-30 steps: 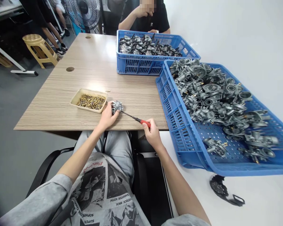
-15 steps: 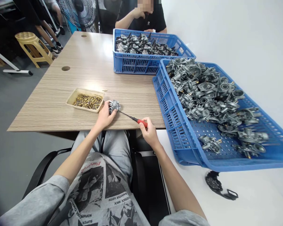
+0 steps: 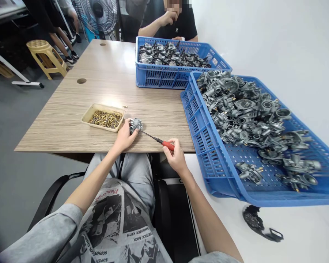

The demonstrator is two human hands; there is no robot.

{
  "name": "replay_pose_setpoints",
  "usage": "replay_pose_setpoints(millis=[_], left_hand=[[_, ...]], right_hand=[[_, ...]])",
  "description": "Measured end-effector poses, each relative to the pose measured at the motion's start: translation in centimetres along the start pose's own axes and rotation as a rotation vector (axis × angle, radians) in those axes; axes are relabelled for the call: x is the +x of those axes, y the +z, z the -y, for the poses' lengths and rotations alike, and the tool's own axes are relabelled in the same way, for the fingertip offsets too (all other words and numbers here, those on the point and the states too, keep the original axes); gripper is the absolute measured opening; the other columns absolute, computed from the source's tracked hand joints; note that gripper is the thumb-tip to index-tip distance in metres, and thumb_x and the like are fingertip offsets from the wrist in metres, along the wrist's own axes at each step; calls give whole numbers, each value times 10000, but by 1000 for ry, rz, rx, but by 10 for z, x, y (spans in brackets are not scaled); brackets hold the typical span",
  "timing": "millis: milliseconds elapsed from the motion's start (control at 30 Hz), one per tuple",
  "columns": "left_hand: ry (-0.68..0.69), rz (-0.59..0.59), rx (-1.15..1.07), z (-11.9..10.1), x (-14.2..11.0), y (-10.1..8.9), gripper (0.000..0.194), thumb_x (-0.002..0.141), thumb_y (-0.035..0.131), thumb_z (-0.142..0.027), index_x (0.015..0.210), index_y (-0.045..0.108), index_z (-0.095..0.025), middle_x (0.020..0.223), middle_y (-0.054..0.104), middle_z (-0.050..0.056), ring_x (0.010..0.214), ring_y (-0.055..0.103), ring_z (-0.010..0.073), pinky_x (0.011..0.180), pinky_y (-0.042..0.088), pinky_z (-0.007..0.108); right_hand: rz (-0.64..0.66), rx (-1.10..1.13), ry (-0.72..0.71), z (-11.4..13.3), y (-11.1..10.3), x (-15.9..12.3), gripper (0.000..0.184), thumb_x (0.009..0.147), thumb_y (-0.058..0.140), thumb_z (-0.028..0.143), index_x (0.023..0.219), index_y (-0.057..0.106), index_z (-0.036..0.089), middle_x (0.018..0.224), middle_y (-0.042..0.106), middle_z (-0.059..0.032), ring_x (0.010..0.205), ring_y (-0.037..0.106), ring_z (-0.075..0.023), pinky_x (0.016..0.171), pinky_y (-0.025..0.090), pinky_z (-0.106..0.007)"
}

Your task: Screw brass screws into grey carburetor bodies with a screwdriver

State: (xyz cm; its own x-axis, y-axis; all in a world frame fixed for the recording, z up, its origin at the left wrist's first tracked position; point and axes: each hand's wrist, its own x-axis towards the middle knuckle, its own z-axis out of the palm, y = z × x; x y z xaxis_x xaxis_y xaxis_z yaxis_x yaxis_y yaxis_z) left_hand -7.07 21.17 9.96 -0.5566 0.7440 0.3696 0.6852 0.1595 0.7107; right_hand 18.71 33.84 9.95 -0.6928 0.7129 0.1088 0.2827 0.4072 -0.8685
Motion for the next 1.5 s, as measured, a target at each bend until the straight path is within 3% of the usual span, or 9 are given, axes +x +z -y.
replay_pose_setpoints(millis=[233,467,667,867,1100,1267,1500], left_hand=[[7,-2,-4,1,-1,0,453,978,565,-325,1379,432,-162,1280,679,162,1168,662,294,1059,512,446],[0,-1,-4,2,-1,1,487,974,581,-332,1405,421,-171,1310,665,167,1197,656,296,1063,511,441],[-30,19,-16,0,0,-1,491,974,577,-339,1409,421,-173,1314,659,168,1180,661,299,1055,514,448],[-12,14,-6,1,0,0,505,967,571,-326,1414,408,-155,1322,655,187,1190,659,309,1051,516,459],[-10,7,-17,2,-1,1,512,974,571,-342,1426,404,-168,1332,654,181,1200,663,302,1060,516,451],[-4,-2,-22,4,0,2,512,969,572,-339,1426,408,-177,1321,659,168,1201,660,293,1068,514,444],[-22,14,-13,3,0,1,521,969,575,-338,1427,407,-157,1333,653,191,1208,659,310,1068,514,464]], right_hand=[[0,-31,26,-3,0,1,284,1034,506,540,1011,484,258,664,429,49,541,429,-163,518,347,-296],[17,16,16,-1,0,0,294,993,582,505,1093,446,265,696,455,47,528,425,-168,517,353,-314],[-1,-37,14,-1,-1,1,289,1028,516,545,987,484,261,680,463,35,556,447,-173,535,356,-311],[15,-16,5,-1,-1,0,289,992,581,515,1081,470,263,652,431,57,518,413,-171,529,335,-314],[-3,-71,-13,-1,-1,0,279,1034,512,539,986,494,266,631,423,49,531,417,-176,546,329,-319],[21,-38,-7,0,-2,0,269,990,592,499,1072,470,274,607,379,75,494,382,-174,526,319,-321],[22,-27,12,-4,-2,2,300,1031,504,566,1007,478,267,677,464,47,524,443,-160,508,347,-290]])
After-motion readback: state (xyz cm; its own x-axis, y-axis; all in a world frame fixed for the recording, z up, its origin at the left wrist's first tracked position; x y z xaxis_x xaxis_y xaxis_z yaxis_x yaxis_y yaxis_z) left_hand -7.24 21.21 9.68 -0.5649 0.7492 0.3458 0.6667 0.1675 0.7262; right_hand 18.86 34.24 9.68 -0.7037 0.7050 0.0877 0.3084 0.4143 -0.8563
